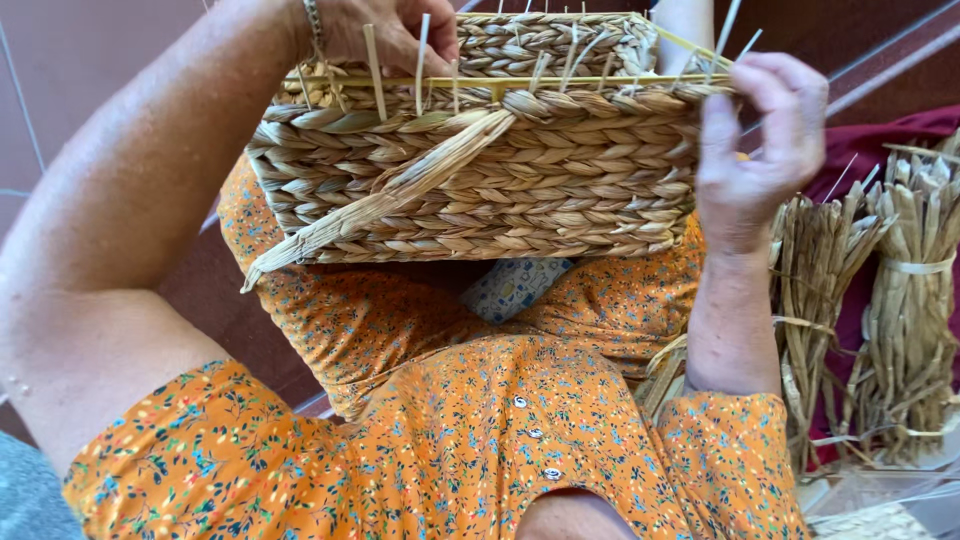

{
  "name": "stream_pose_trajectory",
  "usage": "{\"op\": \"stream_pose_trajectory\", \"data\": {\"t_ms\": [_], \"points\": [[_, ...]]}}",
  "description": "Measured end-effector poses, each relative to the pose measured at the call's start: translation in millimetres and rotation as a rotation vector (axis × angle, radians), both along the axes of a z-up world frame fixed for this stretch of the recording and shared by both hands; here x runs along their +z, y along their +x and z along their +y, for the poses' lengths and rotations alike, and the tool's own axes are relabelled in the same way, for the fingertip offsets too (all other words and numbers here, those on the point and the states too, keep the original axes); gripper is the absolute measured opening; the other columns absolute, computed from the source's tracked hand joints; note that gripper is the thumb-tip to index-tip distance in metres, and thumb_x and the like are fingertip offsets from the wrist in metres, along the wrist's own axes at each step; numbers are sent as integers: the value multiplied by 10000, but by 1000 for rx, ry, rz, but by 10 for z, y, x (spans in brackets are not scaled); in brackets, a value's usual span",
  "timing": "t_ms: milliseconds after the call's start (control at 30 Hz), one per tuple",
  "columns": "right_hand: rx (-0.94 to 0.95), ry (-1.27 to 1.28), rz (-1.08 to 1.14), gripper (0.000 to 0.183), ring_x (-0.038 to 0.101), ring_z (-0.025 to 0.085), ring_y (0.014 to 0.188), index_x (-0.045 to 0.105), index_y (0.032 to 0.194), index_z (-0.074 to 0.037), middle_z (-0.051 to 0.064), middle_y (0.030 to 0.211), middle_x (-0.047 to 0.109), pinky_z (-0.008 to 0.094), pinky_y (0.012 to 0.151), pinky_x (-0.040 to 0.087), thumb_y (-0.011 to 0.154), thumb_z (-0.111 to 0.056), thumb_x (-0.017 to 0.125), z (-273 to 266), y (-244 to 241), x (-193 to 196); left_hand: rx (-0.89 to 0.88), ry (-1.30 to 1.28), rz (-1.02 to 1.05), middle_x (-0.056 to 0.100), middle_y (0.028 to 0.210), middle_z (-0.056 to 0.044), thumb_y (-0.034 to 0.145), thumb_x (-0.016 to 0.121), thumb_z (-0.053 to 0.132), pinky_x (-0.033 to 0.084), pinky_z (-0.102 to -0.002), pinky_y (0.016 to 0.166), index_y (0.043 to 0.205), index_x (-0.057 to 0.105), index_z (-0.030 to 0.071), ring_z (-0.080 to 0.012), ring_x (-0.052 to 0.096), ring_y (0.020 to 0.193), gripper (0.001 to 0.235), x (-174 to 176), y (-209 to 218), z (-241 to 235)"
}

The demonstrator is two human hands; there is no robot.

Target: The person weaves a rectangular basket by hand, interlacing dried plant strips through vertical stakes. They repeatedly pull and tighten the strips to form a tight weave pattern.

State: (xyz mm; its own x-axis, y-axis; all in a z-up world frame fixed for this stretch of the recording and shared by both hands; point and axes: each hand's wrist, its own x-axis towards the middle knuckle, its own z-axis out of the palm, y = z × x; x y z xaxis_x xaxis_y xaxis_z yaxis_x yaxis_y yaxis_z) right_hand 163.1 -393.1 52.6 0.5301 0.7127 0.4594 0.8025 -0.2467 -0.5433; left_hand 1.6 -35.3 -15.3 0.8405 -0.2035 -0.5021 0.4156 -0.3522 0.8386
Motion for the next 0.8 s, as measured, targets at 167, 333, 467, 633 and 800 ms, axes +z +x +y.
{"op": "stream_pose_trajectory", "data": {"t_ms": [167,333,467,633,800], "points": [[236,-5,-243,266,586,292,1092,700,1122,-30,116,1148,669,433,973,474,911,16,855,403,-188,69,14,-52,21,723,840,-12,927,742,276,551,-281,621,1120,763,123,-94,648,710,248,30,-4,-8],[438,-169,-83,368,562,301,1055,688,1211,-23,188,1245,642,443,981,462,892,-81,863,788,-275,229,-62,-95,29,723,824,-28,939,750,272,512,-283,577,1052,741,83,-109,638,691,220,-258,33,54],[558,-276,-173,479,558,332,1143,652,1241,-32,119,1164,659,440,1049,443,853,-174,894,870,-197,359,-72,-96,91,712,780,-33,922,733,252,486,-288,556,1069,720,103,-118,661,679,210,-512,95,58],[482,-309,-197,381,550,267,1036,672,1158,-86,52,1003,601,427,991,432,885,-208,908,897,-165,172,-102,-107,115,703,804,-21,960,726,272,505,-300,588,1056,701,79,-100,653,696,217,-591,123,42],[415,-286,-149,360,537,250,1026,673,1140,-116,33,1020,600,421,979,393,859,-205,881,829,-132,-67,-77,-151,243,715,801,-74,957,663,281,536,-379,586,1087,694,84,-171,648,633,239,-473,-22,110]]}}
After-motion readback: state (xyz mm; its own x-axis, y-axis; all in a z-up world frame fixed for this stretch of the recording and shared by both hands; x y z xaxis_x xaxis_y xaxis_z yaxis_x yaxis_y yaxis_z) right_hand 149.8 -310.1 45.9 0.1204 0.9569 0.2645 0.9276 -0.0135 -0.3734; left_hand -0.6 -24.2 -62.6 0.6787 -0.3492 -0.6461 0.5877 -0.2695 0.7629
